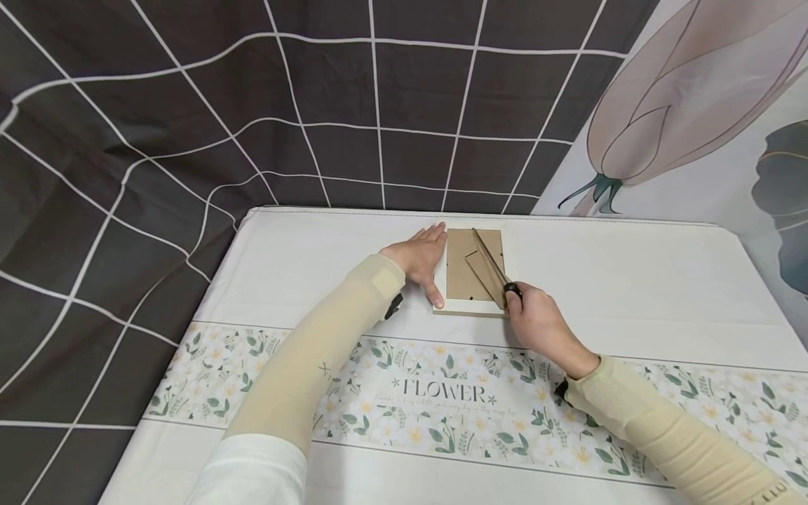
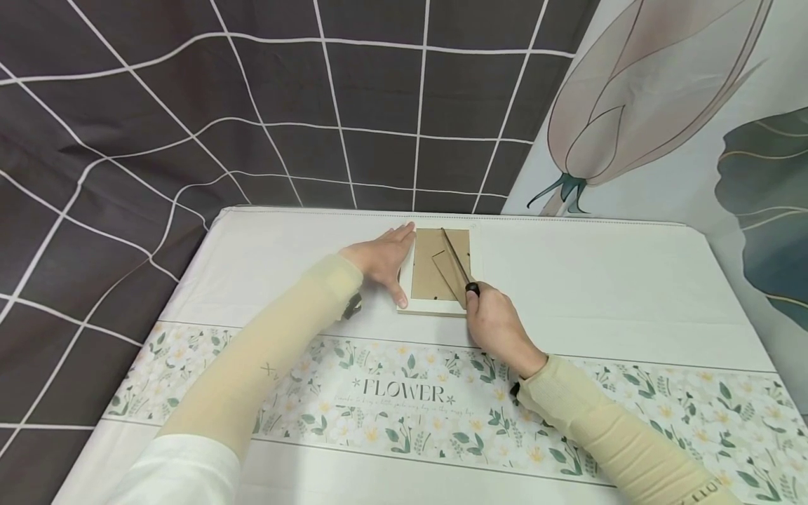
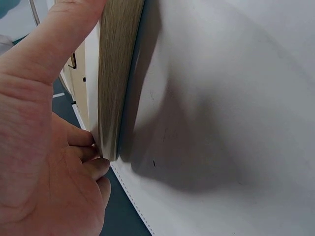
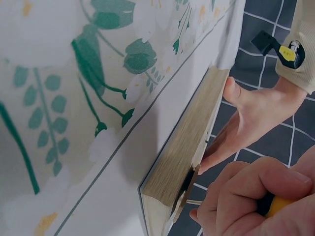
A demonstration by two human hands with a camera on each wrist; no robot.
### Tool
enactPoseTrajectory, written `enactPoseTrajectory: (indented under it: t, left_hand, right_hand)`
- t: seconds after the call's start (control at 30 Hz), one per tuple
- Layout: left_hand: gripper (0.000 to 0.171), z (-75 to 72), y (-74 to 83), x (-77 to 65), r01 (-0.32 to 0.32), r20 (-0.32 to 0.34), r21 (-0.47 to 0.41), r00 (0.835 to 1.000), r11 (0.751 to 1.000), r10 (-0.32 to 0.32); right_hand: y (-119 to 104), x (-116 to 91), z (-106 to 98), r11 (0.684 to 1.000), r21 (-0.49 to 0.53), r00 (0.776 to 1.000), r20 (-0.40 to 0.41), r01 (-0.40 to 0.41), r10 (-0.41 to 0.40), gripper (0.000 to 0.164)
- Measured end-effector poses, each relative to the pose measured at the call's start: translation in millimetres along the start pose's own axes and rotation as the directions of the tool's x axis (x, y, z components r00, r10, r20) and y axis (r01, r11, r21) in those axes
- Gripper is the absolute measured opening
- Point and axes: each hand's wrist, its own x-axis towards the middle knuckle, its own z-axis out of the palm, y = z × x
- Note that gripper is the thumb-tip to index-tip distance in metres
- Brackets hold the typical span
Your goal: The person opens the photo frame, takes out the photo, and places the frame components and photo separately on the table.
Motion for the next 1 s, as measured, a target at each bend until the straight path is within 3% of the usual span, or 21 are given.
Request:
enactPoseTrajectory:
  t: [1.0]
  left_hand:
    - [0.151,-6.9,5.5,-3.0,0.018,0.033,0.037,0.999,0.999,-0.019]
  right_hand:
    - [-3,4,-12,0.997,0.080,0.999,0.046,-0.024,0.020,0.033]
